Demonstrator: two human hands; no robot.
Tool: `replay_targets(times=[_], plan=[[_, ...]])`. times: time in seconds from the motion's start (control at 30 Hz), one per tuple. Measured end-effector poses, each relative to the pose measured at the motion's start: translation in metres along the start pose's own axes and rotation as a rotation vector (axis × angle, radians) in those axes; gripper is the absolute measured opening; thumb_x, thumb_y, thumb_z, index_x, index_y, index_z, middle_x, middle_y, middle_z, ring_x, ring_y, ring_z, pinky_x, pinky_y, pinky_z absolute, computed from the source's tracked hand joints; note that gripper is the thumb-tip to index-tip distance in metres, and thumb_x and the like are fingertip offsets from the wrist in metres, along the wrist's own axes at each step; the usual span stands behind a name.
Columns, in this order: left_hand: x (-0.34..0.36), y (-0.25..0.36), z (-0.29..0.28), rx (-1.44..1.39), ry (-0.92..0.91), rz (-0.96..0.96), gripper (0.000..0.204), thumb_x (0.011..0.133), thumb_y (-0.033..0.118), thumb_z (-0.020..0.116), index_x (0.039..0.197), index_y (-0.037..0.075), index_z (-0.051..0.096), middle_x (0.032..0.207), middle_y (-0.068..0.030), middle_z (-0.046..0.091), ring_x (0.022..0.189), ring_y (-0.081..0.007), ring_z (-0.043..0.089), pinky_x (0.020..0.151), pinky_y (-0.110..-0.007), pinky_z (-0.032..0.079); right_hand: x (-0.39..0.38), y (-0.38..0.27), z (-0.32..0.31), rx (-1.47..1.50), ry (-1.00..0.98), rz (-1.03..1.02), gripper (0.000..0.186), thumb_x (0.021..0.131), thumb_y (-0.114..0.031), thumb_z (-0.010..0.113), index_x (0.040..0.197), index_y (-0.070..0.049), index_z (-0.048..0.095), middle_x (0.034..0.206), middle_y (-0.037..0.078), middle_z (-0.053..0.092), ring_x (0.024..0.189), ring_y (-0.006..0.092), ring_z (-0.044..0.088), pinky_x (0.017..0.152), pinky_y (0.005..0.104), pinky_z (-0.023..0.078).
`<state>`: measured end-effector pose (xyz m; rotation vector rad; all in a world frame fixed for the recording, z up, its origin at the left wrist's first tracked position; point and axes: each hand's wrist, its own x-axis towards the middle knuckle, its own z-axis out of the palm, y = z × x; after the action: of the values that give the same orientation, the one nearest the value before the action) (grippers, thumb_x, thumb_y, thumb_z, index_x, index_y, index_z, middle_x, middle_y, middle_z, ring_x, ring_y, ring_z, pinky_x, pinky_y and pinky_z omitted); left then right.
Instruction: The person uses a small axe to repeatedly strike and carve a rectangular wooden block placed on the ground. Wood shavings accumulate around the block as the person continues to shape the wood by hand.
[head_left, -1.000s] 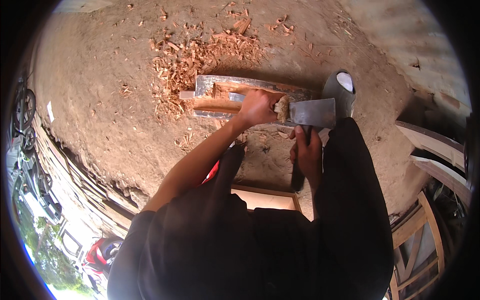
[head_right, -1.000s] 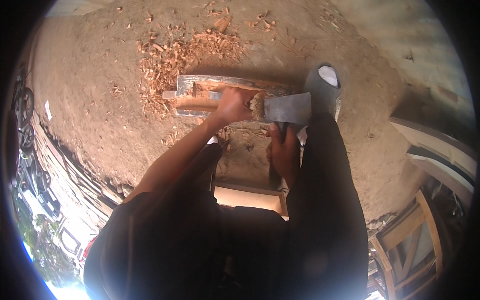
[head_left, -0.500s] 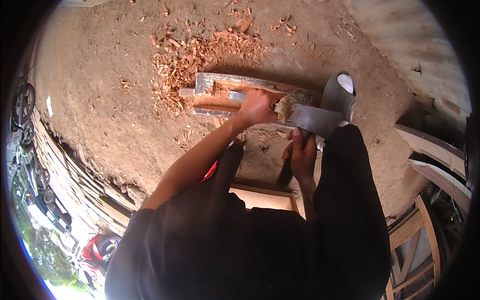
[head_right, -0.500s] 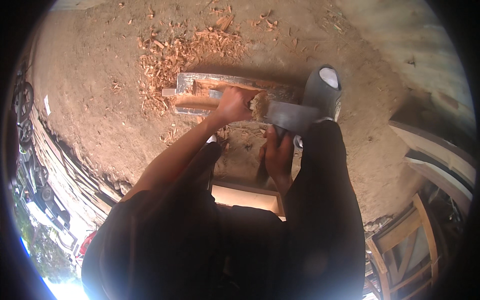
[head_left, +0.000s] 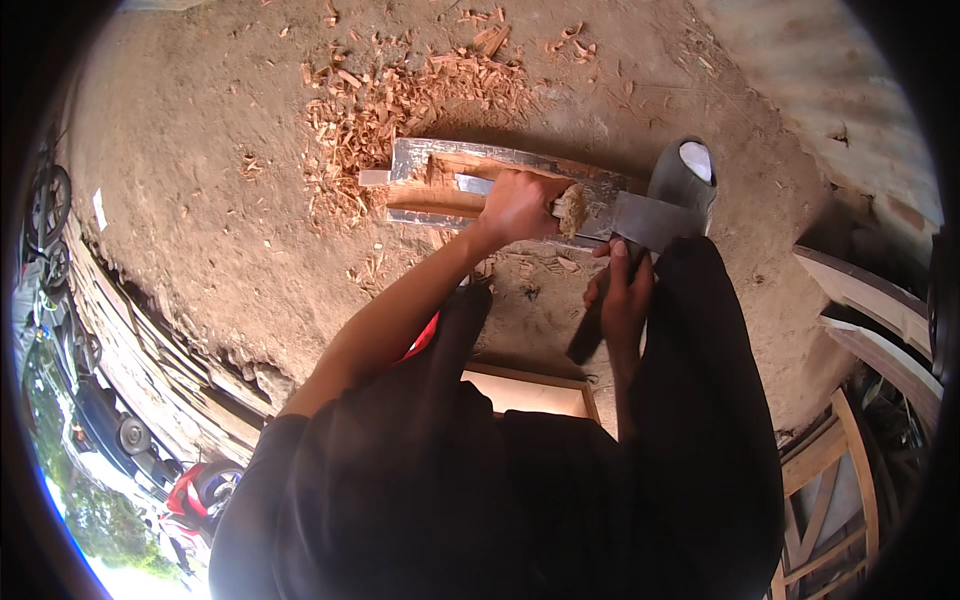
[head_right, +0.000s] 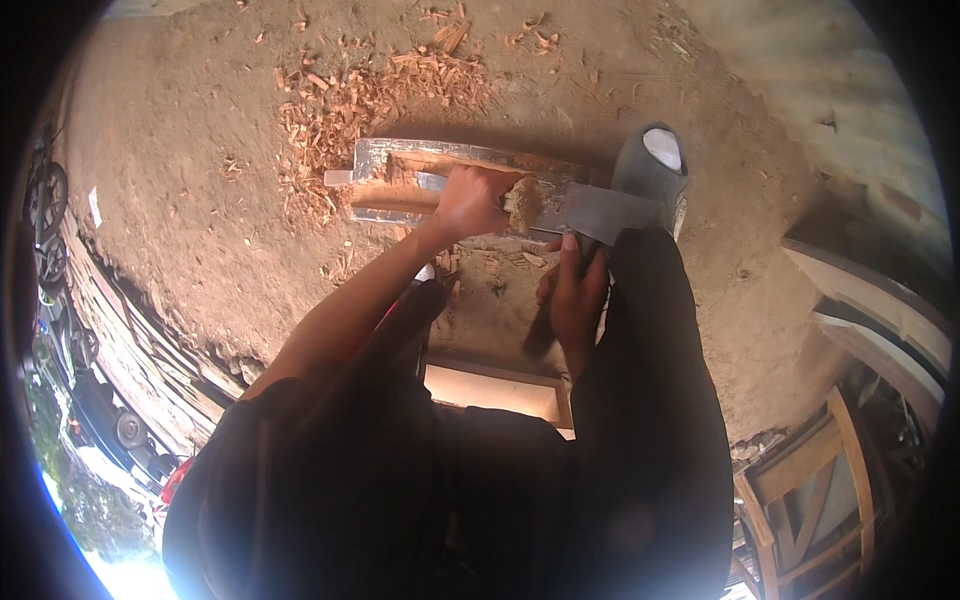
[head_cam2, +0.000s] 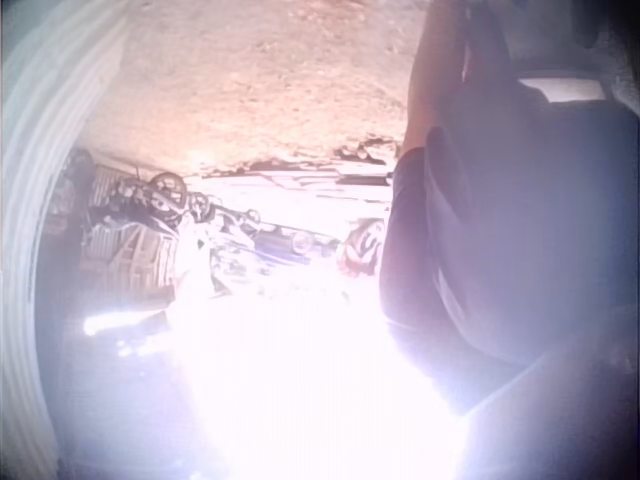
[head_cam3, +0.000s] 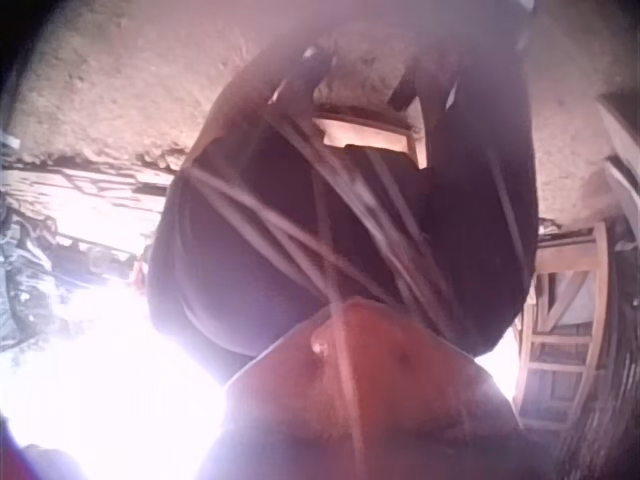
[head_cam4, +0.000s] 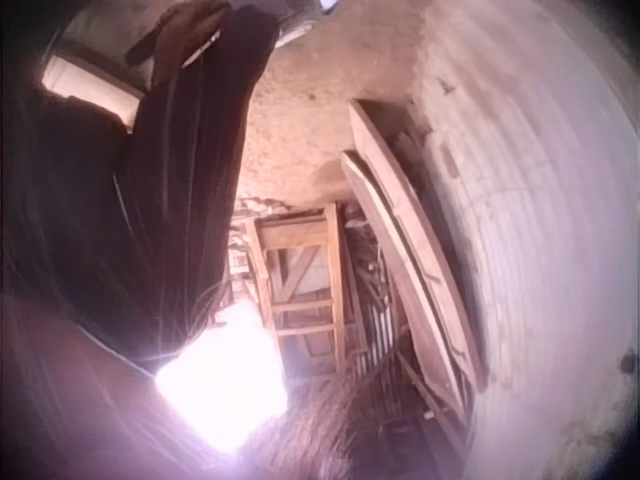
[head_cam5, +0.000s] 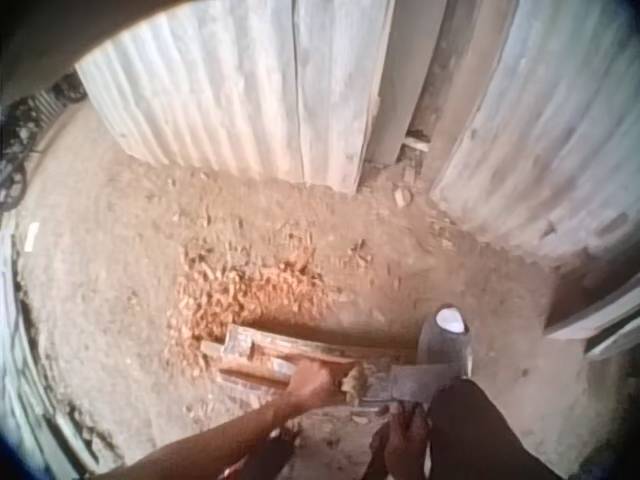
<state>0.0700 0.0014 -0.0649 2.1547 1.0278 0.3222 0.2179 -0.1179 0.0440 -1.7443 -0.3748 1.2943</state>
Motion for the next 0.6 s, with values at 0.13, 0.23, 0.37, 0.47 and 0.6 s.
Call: replay_targets(times=[0.13, 0.23, 0.37, 0.47, 0.6], plan=[[0.007, 0.004, 0.0, -0.006, -0.027, 0.009, 0.039, 0.066, 0.026, 0.073, 0.105, 0.018, 0.073, 0.073, -0.0121, 0.07, 0.07, -0.0325, 0.07, 0.061, -0.045, 0.053, -0.005, 0.005, -0.005, -0.206, -0.138, 0.161, 0.026, 0.108, -0.029, 0.051, 0.104, -0.003, 0.052, 0.089, 0.006, 0.061, 0.044, 0.0097, 0.05, 0.04, 0.0273, 0.042], [0.004, -0.001, 0.0, -0.002, 0.014, 0.002, 0.034, 0.066, 0.027, 0.075, 0.098, 0.017, 0.072, 0.073, -0.0122, 0.07, 0.071, -0.033, 0.07, 0.061, -0.045, 0.053, 0.002, -0.011, -0.015, -0.226, -0.137, 0.074, 0.025, 0.107, -0.028, 0.051, 0.103, -0.003, 0.051, 0.089, 0.005, 0.06, 0.045, 0.0097, 0.05, 0.04, 0.0274, 0.042], [0.01, 0.005, -0.01, -0.009, -0.059, -0.04, 0.03, 0.064, 0.029, 0.077, 0.09, 0.015, 0.069, 0.072, -0.0122, 0.069, 0.071, -0.0332, 0.07, 0.061, -0.045, 0.053, -0.004, 0.008, 0.004, -0.206, -0.091, 0.055, 0.027, 0.108, -0.029, 0.05, 0.106, -0.002, 0.053, 0.092, 0.006, 0.062, 0.047, 0.0095, 0.051, 0.041, 0.0273, 0.042], [0.011, 0.007, -0.007, -0.025, -0.05, -0.03, 0.031, 0.063, 0.03, 0.079, 0.086, 0.014, 0.067, 0.071, -0.0125, 0.069, 0.071, -0.0337, 0.07, 0.061, -0.046, 0.053, 0.001, -0.014, -0.015, -0.261, -0.134, 0.116, 0.025, 0.107, -0.027, 0.051, 0.105, -0.002, 0.051, 0.092, 0.006, 0.061, 0.047, 0.0099, 0.052, 0.041, 0.0275, 0.043], [0.005, -0.002, -0.005, 0.012, -0.015, -0.045, 0.034, 0.062, 0.031, 0.082, 0.086, 0.013, 0.066, 0.071, -0.0128, 0.069, 0.073, -0.0341, 0.07, 0.061, -0.046, 0.053, -0.002, 0.01, 0.004, -0.123, -0.068, 0.024, 0.026, 0.107, -0.027, 0.051, 0.108, -0.001, 0.052, 0.09, 0.007, 0.062, 0.046, 0.0101, 0.052, 0.041, 0.0282, 0.042]])
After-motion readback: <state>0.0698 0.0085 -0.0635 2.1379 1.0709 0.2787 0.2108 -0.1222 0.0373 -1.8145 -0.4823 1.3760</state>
